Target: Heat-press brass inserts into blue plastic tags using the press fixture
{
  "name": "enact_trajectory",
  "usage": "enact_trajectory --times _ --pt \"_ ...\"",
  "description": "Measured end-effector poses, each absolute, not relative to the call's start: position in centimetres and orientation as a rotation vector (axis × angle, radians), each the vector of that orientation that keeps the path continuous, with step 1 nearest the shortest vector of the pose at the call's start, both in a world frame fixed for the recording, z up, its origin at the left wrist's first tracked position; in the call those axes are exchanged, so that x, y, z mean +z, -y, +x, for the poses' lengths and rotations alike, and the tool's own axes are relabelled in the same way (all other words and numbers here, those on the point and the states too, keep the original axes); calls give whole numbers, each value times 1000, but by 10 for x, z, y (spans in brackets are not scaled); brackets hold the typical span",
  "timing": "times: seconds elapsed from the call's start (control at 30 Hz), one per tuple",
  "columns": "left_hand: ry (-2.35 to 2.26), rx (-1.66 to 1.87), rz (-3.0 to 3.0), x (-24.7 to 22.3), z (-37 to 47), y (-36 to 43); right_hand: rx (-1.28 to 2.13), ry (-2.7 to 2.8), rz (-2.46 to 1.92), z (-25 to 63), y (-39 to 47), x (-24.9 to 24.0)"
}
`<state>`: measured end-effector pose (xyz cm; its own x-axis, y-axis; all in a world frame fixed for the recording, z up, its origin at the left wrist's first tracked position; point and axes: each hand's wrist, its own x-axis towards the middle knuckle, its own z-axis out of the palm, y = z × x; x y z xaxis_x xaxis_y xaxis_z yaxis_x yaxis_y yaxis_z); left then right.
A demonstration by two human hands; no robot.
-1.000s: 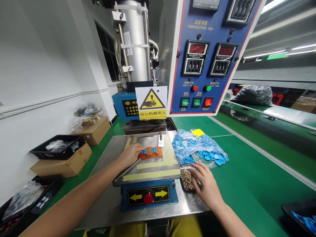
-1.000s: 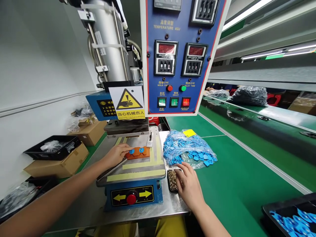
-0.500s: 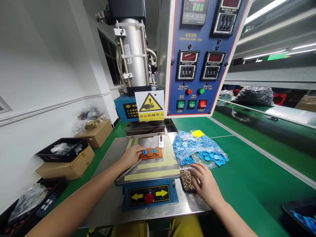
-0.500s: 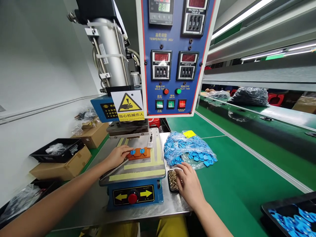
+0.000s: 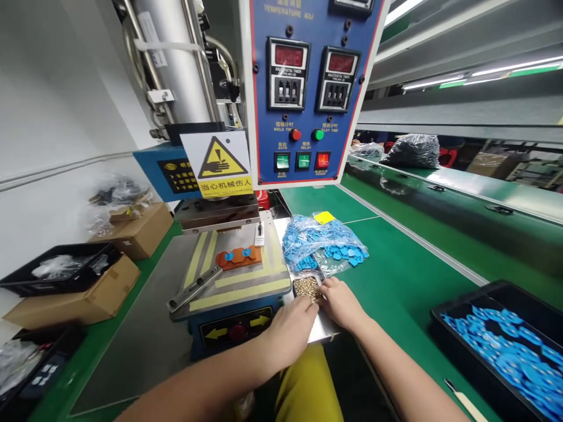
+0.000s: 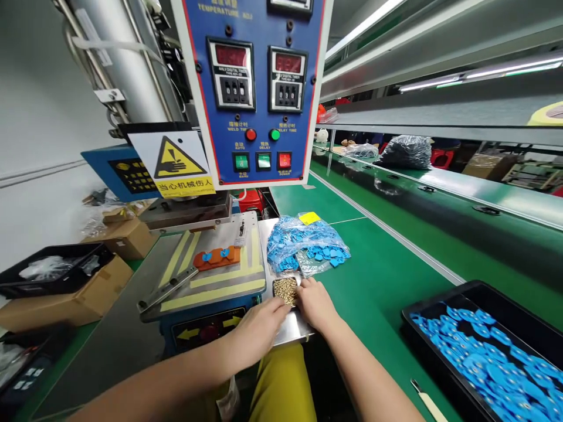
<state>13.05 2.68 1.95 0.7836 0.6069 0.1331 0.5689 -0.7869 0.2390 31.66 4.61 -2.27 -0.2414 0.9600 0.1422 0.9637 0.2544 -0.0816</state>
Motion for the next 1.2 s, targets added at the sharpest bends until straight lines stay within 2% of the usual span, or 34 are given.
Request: enact_trajectory --times 0.13,0.3,0.53,0.83,1.07,1.2 --pt "-1371 115 2570 6 171 -49 -109 2341 -1796 313 -51 -27" --pt "-1478 138 2436 -9 184 -69 -98 2319 -1758 308 -61 -35" --pt "-1477 277 2265 -20 184 -82 18 2205 -1726 311 -62 -41" --pt "-1397 396 2342 -26 177 -81 209 2058 -1688 318 -60 -43" --pt "-1247 639 2482 -35 174 -71 355 1877 -1532 321 -59 -37" --pt "-1094 932 2338 -37 170 -57 440 1764 -1484 324 -58 -35"
